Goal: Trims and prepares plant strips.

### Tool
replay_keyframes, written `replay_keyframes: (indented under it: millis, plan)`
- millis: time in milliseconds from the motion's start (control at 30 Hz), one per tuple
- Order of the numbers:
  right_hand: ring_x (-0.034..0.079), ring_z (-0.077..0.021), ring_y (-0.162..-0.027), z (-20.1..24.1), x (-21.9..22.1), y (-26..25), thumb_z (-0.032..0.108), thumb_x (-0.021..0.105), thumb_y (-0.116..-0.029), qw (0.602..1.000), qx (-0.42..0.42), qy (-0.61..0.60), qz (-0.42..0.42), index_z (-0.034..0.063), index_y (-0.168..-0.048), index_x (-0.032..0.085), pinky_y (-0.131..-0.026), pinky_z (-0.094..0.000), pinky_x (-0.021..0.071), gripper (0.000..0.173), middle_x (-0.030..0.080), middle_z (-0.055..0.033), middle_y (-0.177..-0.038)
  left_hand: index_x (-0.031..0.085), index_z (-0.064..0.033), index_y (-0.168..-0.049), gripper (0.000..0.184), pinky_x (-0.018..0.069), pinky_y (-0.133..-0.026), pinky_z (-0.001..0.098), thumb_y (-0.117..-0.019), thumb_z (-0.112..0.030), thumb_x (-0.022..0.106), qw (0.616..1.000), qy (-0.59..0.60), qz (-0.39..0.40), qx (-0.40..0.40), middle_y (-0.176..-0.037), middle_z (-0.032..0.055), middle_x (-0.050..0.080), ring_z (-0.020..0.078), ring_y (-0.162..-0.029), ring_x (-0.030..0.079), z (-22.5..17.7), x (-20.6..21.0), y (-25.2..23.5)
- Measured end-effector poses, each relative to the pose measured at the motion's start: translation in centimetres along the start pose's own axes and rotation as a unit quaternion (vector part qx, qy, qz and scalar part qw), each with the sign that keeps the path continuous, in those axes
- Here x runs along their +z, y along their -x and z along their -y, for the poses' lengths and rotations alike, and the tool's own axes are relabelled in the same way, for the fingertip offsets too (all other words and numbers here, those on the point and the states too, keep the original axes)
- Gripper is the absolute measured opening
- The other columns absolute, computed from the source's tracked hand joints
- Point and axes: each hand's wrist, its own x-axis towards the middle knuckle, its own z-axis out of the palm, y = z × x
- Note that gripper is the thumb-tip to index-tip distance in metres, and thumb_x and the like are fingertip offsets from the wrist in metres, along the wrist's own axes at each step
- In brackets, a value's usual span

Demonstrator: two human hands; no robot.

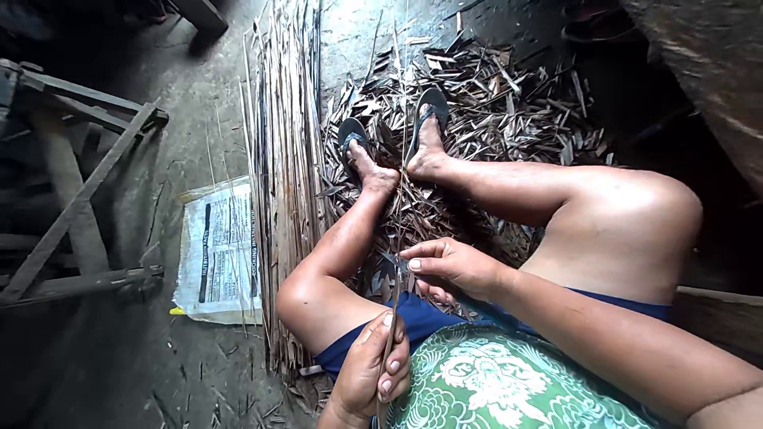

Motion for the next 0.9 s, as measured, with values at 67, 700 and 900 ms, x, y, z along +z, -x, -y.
replay_keyframes:
  millis: [67,700,900]
  plan:
    - [0.059,-0.0069,-0.051,0.5,-0.5,-0.4,0.015,0.055,-0.1047,0.999,-0.03,0.0,-0.012,0.005,-0.135,0.059,-0.046,-0.0204,0.0507,0.032,0.068,-0.003,-0.076,0.058,-0.0122,-0.097,0.031,0.0423,-0.039,0.0175,-0.1088,-0.039,0.047,1.0,0.021,0.019,-0.012,-0.061,-0.0048,0.048,0.0042,-0.042,0.048,0.1,0.1,0.3]
    - [0.056,-0.0043,-0.051,3.0,-0.7,-0.4,0.016,0.051,-0.1062,0.999,-0.03,-0.007,-0.037,0.0071,-0.133,0.06,-0.046,-0.0181,0.0485,0.029,0.064,-0.0006,-0.074,0.059,-0.0145,-0.098,0.023,0.0414,-0.039,0.0173,-0.1066,-0.034,0.05,0.98,0.14,0.12,-0.079,-0.058,-0.0064,0.049,0.0043,-0.042,0.051,-0.2,-0.9,0.5]
    - [0.054,-0.0063,-0.049,4.4,-2.2,-1.5,0.016,0.049,-0.1078,0.993,-0.057,-0.027,-0.096,0.0087,-0.133,0.059,-0.045,-0.019,0.0477,0.028,0.061,-0.0037,-0.072,0.06,-0.0144,-0.098,0.025,0.0423,-0.04,0.0184,-0.1063,-0.036,0.05,0.982,0.129,0.113,-0.08,-0.059,-0.0057,0.05,0.0052,-0.043,0.051,-0.2,-1.1,0.8]
